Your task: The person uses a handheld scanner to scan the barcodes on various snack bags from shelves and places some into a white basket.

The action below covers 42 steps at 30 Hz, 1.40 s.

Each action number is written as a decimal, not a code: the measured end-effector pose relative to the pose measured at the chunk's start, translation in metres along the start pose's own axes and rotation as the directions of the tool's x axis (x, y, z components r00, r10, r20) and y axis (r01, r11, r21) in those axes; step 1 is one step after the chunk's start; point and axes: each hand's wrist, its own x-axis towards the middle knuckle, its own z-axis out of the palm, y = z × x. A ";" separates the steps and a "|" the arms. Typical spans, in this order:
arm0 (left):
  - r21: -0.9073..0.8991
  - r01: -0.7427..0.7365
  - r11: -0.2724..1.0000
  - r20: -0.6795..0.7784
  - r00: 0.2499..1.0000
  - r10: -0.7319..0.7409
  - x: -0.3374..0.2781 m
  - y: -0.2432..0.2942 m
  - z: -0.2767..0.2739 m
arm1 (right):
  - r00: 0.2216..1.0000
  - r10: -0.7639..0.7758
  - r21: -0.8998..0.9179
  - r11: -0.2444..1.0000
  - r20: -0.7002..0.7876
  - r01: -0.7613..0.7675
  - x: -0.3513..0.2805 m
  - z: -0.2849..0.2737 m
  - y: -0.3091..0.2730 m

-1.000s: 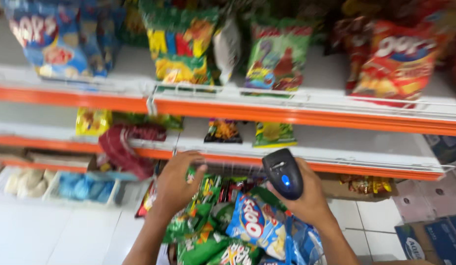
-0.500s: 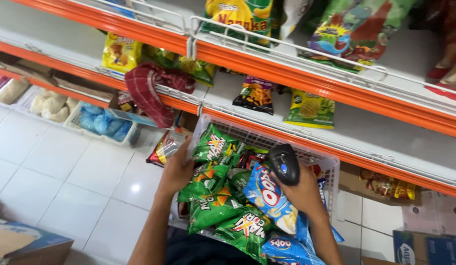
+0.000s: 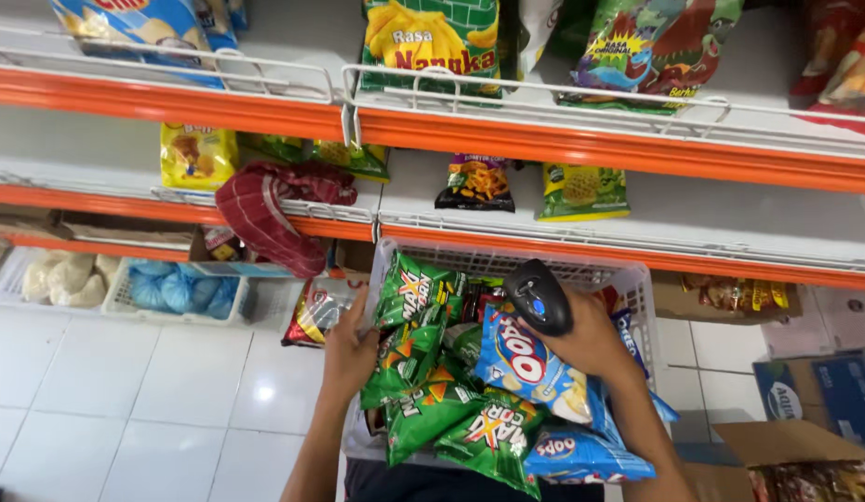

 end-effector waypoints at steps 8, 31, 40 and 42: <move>-0.114 -0.034 0.993 0.006 0.999 0.035 0.003 -0.017 0.002 | 0.998 0.063 0.031 0.998 -0.027 -0.063 0.008 0.007 -0.001; -0.069 -0.084 0.994 0.013 0.996 0.085 -0.011 -0.029 0.013 | 0.998 -0.065 0.142 0.988 -0.018 0.067 -0.023 0.013 0.020; -0.211 -0.064 0.975 0.051 0.996 0.076 -0.002 -0.010 0.009 | 0.998 -0.028 0.111 0.993 -0.053 0.034 -0.020 0.012 0.012; 0.144 -0.243 0.959 -0.082 0.963 0.256 -0.006 0.000 0.008 | 0.997 -0.041 0.074 0.996 -0.065 0.046 -0.017 0.011 0.012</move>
